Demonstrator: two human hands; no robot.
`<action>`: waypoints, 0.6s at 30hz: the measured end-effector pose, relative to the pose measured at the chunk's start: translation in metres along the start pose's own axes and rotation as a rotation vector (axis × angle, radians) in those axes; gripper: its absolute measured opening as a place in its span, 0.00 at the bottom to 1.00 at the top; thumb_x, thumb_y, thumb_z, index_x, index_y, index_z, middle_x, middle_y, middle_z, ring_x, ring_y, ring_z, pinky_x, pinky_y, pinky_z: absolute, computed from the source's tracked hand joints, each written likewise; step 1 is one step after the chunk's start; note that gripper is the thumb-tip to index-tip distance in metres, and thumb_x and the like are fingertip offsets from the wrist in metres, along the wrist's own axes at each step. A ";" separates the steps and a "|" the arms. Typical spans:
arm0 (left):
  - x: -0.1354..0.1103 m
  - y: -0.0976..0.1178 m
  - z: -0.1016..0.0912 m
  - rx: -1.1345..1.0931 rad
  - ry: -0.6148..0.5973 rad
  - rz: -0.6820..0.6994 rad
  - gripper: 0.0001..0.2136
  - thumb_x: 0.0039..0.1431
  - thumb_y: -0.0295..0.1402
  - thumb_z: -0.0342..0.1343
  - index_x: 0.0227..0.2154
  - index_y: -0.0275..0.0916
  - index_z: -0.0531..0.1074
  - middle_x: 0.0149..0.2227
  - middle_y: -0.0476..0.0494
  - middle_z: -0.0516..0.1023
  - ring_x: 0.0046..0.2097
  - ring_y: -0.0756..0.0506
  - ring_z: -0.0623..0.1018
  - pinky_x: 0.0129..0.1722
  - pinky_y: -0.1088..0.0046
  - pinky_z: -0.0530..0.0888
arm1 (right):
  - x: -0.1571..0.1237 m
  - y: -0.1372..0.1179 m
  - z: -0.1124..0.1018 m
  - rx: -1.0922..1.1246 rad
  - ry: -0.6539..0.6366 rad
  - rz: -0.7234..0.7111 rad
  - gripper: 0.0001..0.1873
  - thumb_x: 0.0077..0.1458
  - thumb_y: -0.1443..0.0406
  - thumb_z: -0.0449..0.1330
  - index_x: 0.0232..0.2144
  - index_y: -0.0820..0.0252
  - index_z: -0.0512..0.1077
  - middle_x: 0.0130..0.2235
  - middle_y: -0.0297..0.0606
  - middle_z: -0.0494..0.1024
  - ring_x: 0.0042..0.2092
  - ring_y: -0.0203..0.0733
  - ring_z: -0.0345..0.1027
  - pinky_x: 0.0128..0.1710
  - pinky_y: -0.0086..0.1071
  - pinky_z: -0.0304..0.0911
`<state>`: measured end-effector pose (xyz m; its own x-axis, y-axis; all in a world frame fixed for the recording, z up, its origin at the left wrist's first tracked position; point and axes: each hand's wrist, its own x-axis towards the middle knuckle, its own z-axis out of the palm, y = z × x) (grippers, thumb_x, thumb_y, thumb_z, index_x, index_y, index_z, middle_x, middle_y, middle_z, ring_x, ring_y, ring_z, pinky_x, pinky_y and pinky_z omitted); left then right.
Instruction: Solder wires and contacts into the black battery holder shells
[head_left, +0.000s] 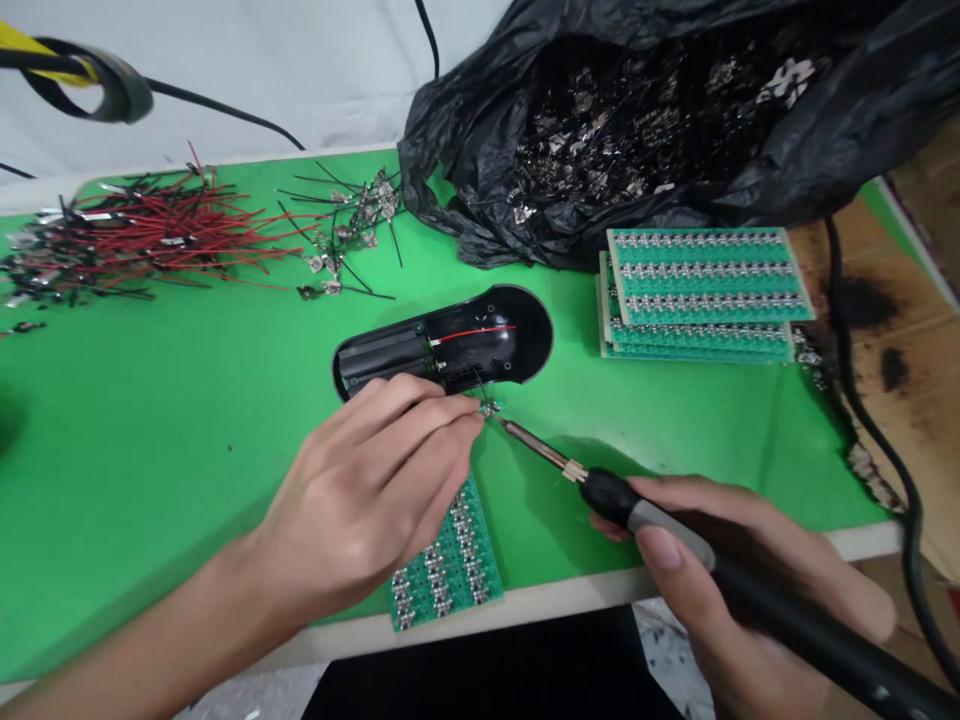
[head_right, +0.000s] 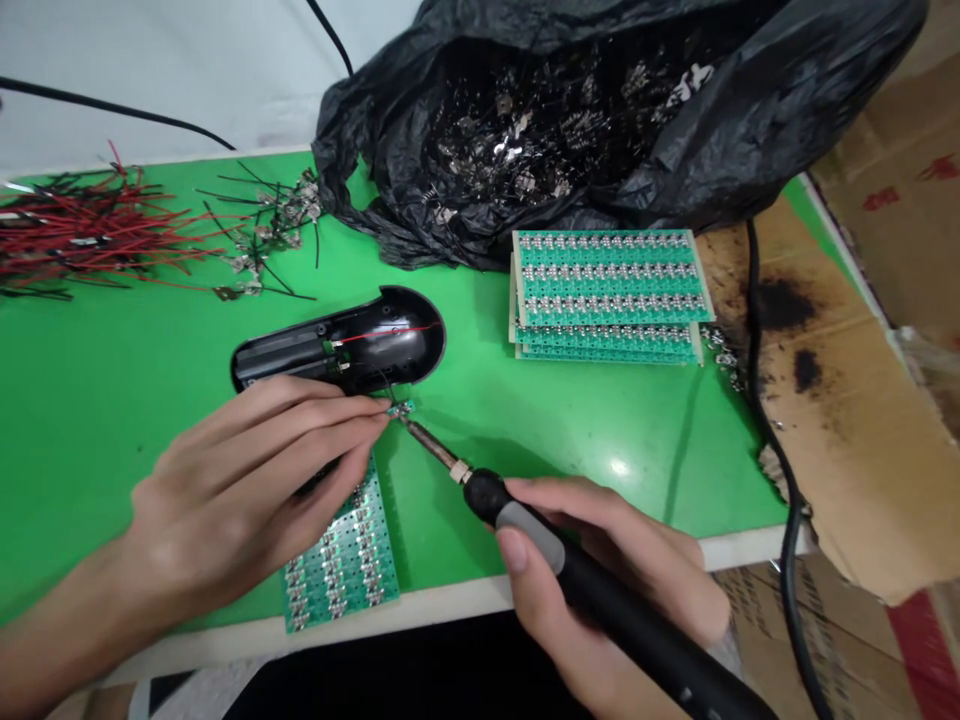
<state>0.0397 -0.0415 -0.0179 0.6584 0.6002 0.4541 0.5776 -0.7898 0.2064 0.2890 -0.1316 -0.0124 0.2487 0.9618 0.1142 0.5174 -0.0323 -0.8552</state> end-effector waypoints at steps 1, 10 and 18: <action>0.000 0.000 0.000 0.005 0.002 0.000 0.10 0.67 0.20 0.66 0.49 0.31 0.81 0.49 0.41 0.89 0.47 0.41 0.85 0.49 0.59 0.85 | 0.000 0.001 0.000 -0.003 0.000 -0.006 0.06 0.68 0.55 0.71 0.44 0.46 0.83 0.29 0.28 0.87 0.21 0.37 0.75 0.18 0.29 0.67; 0.000 0.000 -0.001 -0.012 -0.010 -0.009 0.10 0.66 0.19 0.67 0.49 0.30 0.81 0.49 0.39 0.89 0.48 0.40 0.85 0.50 0.59 0.85 | -0.001 0.000 -0.001 -0.015 -0.012 -0.019 0.06 0.68 0.57 0.70 0.46 0.46 0.82 0.29 0.27 0.86 0.20 0.35 0.73 0.19 0.29 0.69; -0.001 0.000 -0.002 -0.018 0.003 -0.006 0.10 0.65 0.19 0.67 0.48 0.28 0.82 0.49 0.38 0.89 0.47 0.39 0.85 0.49 0.58 0.85 | -0.001 0.001 -0.002 -0.051 -0.007 -0.035 0.07 0.68 0.56 0.71 0.47 0.45 0.82 0.34 0.27 0.88 0.24 0.36 0.78 0.22 0.29 0.72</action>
<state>0.0384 -0.0424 -0.0170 0.6536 0.6047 0.4551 0.5728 -0.7883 0.2248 0.2911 -0.1335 -0.0124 0.2240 0.9645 0.1401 0.5666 -0.0119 -0.8239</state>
